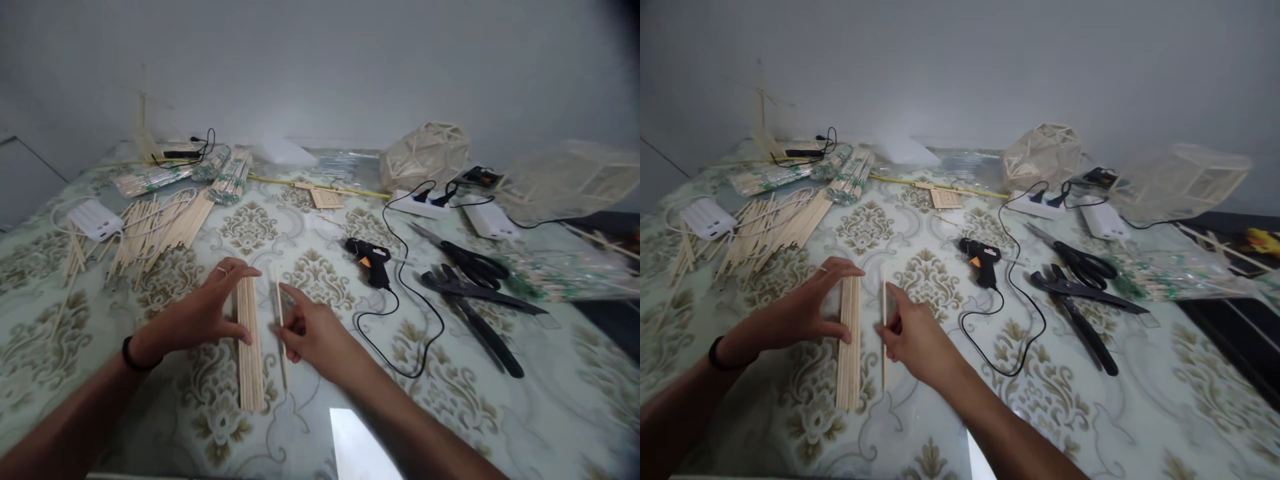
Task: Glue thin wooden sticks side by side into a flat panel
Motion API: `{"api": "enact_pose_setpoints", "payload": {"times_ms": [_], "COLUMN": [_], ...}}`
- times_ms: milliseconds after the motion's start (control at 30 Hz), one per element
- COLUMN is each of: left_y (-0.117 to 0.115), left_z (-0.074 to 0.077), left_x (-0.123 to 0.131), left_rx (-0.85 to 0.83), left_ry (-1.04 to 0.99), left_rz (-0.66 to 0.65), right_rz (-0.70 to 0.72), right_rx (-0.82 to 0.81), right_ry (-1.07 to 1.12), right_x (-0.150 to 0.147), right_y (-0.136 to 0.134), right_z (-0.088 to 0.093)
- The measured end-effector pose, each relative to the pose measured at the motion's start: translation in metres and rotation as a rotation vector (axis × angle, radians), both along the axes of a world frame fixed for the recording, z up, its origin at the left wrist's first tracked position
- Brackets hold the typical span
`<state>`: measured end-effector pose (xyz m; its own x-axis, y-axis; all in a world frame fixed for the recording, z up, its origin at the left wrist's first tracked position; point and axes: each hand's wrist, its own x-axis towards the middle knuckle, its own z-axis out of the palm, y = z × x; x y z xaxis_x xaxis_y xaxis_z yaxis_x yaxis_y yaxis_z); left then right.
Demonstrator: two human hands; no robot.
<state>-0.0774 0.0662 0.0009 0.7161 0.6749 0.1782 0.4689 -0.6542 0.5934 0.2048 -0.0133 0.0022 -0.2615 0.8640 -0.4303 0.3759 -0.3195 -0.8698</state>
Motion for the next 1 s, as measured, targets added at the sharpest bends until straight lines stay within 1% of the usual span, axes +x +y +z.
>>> {"api": "enact_pose_setpoints", "payload": {"times_ms": [67, 167, 333, 533, 767, 1000], "left_y": [0.0, 0.001, 0.0, -0.001, -0.008, -0.01], "left_z": [-0.002, -0.01, -0.02, -0.024, -0.023, -0.023], "left_x": [0.008, 0.021, 0.034, 0.034, 0.034, 0.035], "left_rx": [0.006, 0.005, 0.002, 0.024, 0.07, 0.075], "left_ry": [-0.015, -0.019, -0.012, -0.004, 0.025, 0.054], "left_rz": [-0.015, -0.029, -0.043, -0.048, -0.014, -0.011], "right_rz": [0.015, 0.048, 0.078, 0.101, 0.14, 0.186], "right_rx": [0.006, 0.002, -0.005, 0.022, 0.19, 0.283], "right_ry": [-0.031, -0.061, -0.072, -0.101, -0.201, -0.252], "right_x": [0.01, 0.02, 0.019, 0.016, 0.021, 0.02], "right_y": [0.004, 0.005, 0.002, 0.002, 0.003, 0.003], "right_z": [0.003, 0.007, 0.01, 0.008, 0.007, 0.005]}}
